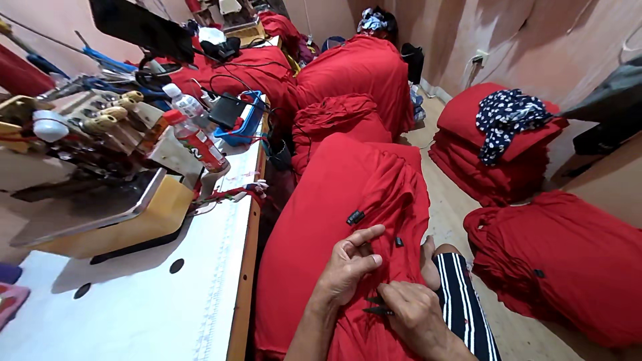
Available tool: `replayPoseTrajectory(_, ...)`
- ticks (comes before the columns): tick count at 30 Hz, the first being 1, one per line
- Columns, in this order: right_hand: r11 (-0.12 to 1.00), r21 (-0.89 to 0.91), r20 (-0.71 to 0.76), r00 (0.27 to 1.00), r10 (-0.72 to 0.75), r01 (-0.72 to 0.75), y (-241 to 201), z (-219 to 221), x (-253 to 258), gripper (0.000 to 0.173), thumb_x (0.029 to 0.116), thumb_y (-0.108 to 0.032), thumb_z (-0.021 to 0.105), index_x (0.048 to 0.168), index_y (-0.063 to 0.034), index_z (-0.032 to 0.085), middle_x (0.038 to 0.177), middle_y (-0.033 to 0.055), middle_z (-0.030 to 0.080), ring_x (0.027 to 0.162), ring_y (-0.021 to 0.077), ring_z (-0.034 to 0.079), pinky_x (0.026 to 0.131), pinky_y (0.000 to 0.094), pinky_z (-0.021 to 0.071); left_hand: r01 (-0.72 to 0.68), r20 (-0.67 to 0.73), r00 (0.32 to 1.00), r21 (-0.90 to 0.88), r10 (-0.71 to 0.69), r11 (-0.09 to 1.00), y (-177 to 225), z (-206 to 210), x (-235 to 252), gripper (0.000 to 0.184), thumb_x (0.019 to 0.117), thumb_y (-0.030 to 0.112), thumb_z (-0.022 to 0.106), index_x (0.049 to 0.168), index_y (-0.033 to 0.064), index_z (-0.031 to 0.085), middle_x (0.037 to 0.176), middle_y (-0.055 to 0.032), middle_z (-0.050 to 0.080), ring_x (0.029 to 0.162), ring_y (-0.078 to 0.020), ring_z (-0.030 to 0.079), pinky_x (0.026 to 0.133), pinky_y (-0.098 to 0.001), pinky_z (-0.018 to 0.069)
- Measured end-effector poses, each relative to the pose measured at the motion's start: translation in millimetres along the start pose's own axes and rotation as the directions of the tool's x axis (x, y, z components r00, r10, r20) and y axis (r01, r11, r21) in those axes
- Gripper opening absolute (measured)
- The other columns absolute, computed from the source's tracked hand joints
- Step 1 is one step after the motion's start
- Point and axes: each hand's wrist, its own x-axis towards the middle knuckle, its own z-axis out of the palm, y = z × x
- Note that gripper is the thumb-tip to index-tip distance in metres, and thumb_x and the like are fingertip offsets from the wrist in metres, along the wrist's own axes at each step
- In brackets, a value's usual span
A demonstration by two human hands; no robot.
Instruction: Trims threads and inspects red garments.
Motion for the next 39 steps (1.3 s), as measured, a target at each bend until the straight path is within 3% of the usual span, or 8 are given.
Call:
replayPoseTrajectory(4, 0.996, 0.058, 0.111, 0.992, 0.065, -0.072, -3, -10, 7, 0.011, 0.0871, -0.006, 0.064, 0.077, -0.0032, 0.069, 0.067, 0.0092, 0.068, 0.059, 0.0219, 0.07, 0.053, 0.0355, 0.0557, -0.069, -0.086, 0.993, 0.146, 0.083, 0.987, -3, 7, 0, 0.048, 0.0742, -0.013, 0.063, 0.122, -0.0115, 0.063, 0.121, -0.0096, 0.064, 0.09, -0.0053, 0.066, 0.081, -0.0212, 0.0573)
replayPoseTrajectory(10, 0.995, 0.068, 0.098, 0.993, 0.059, -0.066, -3, -9, 8, 0.009, 0.0847, -0.004, 0.065, 0.078, -0.003, 0.071, 0.067, 0.0096, 0.069, 0.059, 0.023, 0.07, 0.051, 0.0373, 0.0549, -0.13, -0.178, 0.971, 0.178, 0.162, 0.975, -6, 8, 1, 0.02, 0.0973, -0.002, 0.054, 0.11, -0.0067, 0.069, 0.102, -0.0024, 0.074, 0.088, -0.0026, 0.068, 0.079, -0.0204, 0.0564)
replayPoseTrajectory(19, 0.996, 0.084, 0.002, 1.0, 0.004, -0.004, 7, 5, -8, 0.009, 0.0828, -0.007, 0.061, 0.075, -0.0065, 0.066, 0.059, 0.0028, 0.059, 0.051, 0.0148, 0.059, 0.045, 0.0277, 0.0464, -0.068, -0.224, 0.971, 0.088, 0.086, 0.994, -3, 10, 2, 0.025, 0.1038, 0.0, 0.045, 0.114, -0.0083, 0.065, 0.099, -0.0049, 0.073, 0.083, -0.0078, 0.07, 0.076, -0.0252, 0.0601)
replayPoseTrajectory(25, 0.975, 0.217, -0.015, 0.999, 0.049, -0.045, 8, 4, -8, 0.013, 0.0871, -0.008, 0.062, 0.093, -0.0033, 0.073, 0.071, 0.0051, 0.069, 0.061, 0.015, 0.066, 0.055, 0.0267, 0.0532, -0.203, -0.222, 0.939, 0.259, 0.263, 0.944, 6, 8, -5, 0.021, 0.0865, -0.007, 0.065, 0.107, -0.0071, 0.067, 0.1, -0.0021, 0.073, 0.088, -0.0037, 0.069, 0.079, -0.0208, 0.0583)
replayPoseTrajectory(30, 0.923, 0.322, 0.033, 0.977, 0.21, -0.209, -3, -1, -9, 0.032, 0.0843, -0.003, 0.064, 0.115, 0.0027, 0.072, 0.092, 0.0103, 0.077, 0.073, 0.0174, 0.073, 0.065, 0.0315, 0.0592, -0.245, -0.251, 0.879, 0.492, 0.406, 0.835, 26, -26, -14, 0.012, 0.0856, -0.007, 0.063, 0.093, -0.0003, 0.07, 0.094, 0.0023, 0.072, 0.081, -0.0013, 0.068, 0.073, -0.0183, 0.0584)
replayPoseTrajectory(34, 0.974, 0.215, 0.187, 0.982, 0.028, -0.069, -26, 3, -1, 0.034, 0.0894, -0.015, 0.066, 0.12, -0.0018, 0.073, 0.067, 0.0048, 0.068, 0.052, 0.0197, 0.065, 0.046, 0.0342, 0.0524, -0.141, -0.179, 0.845, 0.835, 0.505, 0.532, 19, -50, -11, 0.011, 0.0846, 0.0, 0.065, 0.091, -0.0022, 0.073, 0.096, -0.0094, 0.07, 0.077, -0.0038, 0.065, 0.068, -0.0167, 0.0538)
replayPoseTrajectory(36, 0.981, 0.183, 0.302, 0.953, 0.009, -0.068, -31, 0, 5, 0.037, 0.0897, -0.013, 0.065, 0.126, -0.0045, 0.071, 0.064, 0.0054, 0.065, 0.048, 0.0224, 0.063, 0.043, 0.0366, 0.05, -0.107, -0.087, 0.87, 0.928, 0.486, 0.358, 19, -52, -10, 0.012, 0.0865, 0.0, 0.064, 0.091, -0.0001, 0.075, 0.093, -0.0129, 0.071, 0.077, -0.0133, 0.065, 0.068, -0.0262, 0.0534)
replayPoseTrajectory(39, 0.991, 0.105, 0.427, 0.904, 0.028, -0.08, -37, -6, 11, 0.039, 0.0933, -0.014, 0.065, 0.132, -0.007, 0.068, 0.067, 0.0077, 0.065, 0.052, 0.0259, 0.064, 0.044, 0.0388, 0.05, -0.018, -0.032, 0.967, 0.98, 0.252, 0.196, 39, -39, -5, 0.014, 0.0929, 0.002, 0.064, 0.099, 0.0, 0.076, 0.102, -0.0204, 0.07, 0.095, -0.0348, 0.068, 0.085, -0.0513, 0.0544)
